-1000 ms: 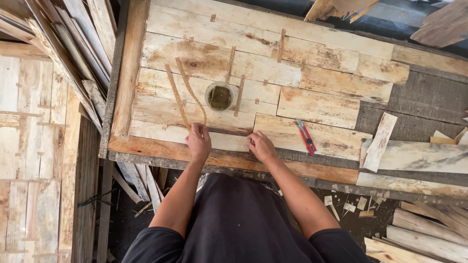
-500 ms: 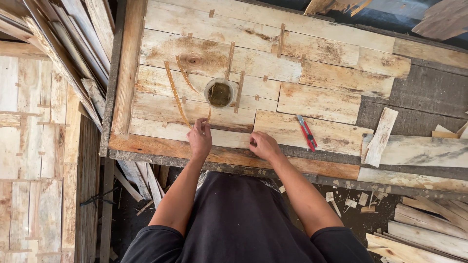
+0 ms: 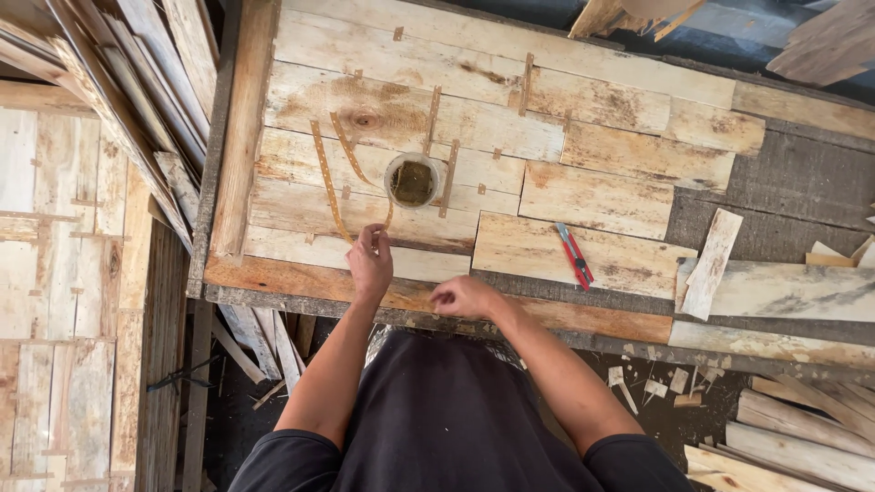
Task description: Applying glue and trimming thin wood veneer pieces to assemble a patterned wooden board.
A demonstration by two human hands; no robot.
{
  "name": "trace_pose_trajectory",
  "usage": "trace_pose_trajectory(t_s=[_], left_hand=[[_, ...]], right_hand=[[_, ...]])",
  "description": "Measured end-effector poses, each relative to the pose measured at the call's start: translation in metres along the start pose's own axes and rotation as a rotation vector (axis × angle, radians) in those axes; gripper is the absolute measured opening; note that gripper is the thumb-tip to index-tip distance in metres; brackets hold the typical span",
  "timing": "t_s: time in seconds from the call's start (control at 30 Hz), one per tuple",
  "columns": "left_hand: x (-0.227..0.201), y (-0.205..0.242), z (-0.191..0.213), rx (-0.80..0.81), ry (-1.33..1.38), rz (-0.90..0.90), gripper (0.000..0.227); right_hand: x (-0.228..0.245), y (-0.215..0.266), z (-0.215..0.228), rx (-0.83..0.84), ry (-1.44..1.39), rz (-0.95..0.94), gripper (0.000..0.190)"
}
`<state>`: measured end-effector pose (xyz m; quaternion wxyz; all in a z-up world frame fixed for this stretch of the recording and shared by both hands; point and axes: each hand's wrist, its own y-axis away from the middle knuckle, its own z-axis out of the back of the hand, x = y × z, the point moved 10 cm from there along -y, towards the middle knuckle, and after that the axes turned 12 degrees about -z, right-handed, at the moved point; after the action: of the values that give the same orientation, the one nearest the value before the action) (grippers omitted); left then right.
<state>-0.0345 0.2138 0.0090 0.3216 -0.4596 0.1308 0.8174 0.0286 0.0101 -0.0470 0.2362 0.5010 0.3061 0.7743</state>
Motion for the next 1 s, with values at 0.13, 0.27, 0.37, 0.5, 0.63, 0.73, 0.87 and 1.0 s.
trace_pose_trajectory(t_s=[0.13,0.27,0.37,0.5,0.63,0.73,0.87,1.0], left_hand=[[-0.004,0.001,-0.001,0.055,0.062,-0.047,0.015],[-0.046,0.011,-0.001,0.184,-0.04,-0.298,0.009],[-0.059,0.02,0.0,0.197,-0.089,-0.383,0.006],[-0.037,0.02,0.013,0.107,-0.118,-0.3,0.007],[-0.018,0.016,0.018,0.161,-0.262,-0.175,0.012],[-0.024,0.012,0.01,0.224,-0.462,-0.185,0.043],[-0.045,0.012,-0.023,0.402,-0.536,-0.281,0.081],[-0.036,0.005,-0.026,0.288,-0.481,-0.213,0.093]], right_hand=[[0.041,0.003,0.034,-0.128,-0.052,-0.228,0.033],[0.111,0.03,0.101,-0.768,0.222,0.158,0.031],[0.122,0.027,0.098,-0.797,0.435,0.294,0.027],[0.096,0.017,0.101,-0.598,0.391,0.049,0.023],[0.078,0.011,0.102,-0.66,0.382,0.005,0.021],[0.07,0.003,0.096,-0.628,0.374,-0.031,0.022],[0.084,0.012,0.098,-0.595,0.313,-0.031,0.018],[0.09,0.022,0.103,-0.553,0.37,-0.092,0.015]])
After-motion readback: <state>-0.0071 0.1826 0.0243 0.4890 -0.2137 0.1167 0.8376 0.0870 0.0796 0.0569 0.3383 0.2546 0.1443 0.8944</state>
